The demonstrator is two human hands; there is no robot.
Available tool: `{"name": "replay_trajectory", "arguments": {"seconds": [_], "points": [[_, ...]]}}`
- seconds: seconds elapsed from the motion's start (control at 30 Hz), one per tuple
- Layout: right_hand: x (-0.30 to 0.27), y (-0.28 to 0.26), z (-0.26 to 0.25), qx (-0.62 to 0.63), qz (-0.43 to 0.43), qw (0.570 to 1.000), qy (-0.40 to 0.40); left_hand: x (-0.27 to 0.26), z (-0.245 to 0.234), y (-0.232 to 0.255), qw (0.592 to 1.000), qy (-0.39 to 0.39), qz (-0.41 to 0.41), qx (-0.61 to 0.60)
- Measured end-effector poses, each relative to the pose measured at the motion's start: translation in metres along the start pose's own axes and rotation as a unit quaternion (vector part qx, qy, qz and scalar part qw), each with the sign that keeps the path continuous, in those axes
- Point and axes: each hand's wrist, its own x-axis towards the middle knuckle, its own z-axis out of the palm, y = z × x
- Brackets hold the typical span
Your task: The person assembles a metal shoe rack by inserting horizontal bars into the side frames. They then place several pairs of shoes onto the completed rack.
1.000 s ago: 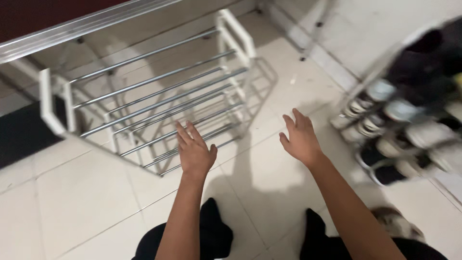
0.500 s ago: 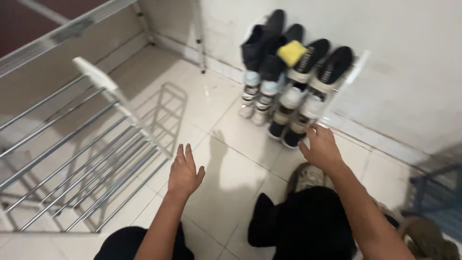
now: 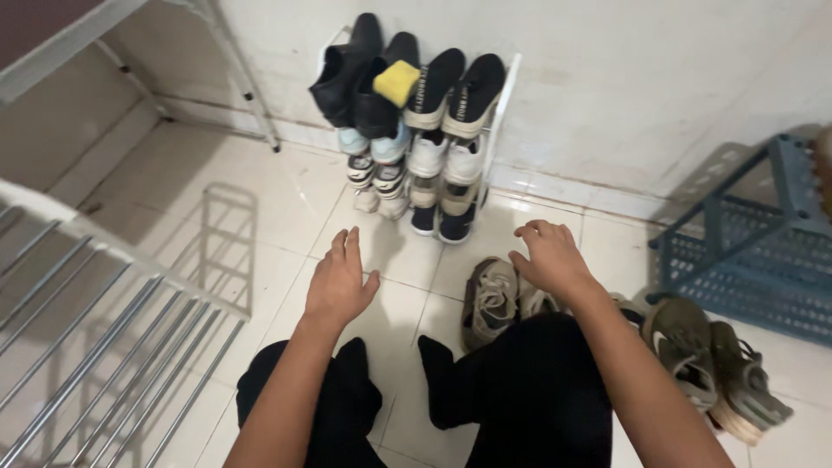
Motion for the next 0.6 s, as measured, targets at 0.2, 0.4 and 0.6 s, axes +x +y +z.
{"name": "replay_trajectory", "arguments": {"seconds": [0.2, 0.4, 0.6], "points": [[0.009, 0.013, -0.023, -0.039, 0.051, 0.997, -0.042, 0.049, 0.028, -0.014, 0.999, -0.044, -0.002, 0.003], [0.063, 0.011, -0.014, 0.0, 0.102, 0.993, -0.058, 0.117, 0.055, -0.038, 0.998, -0.049, -0.047, -0.02], [0.156, 0.006, 0.036, 0.131, 0.107, 0.982, 0.087, 0.18, 0.066, -0.03, 0.996, 0.057, -0.006, -0.071]]}}
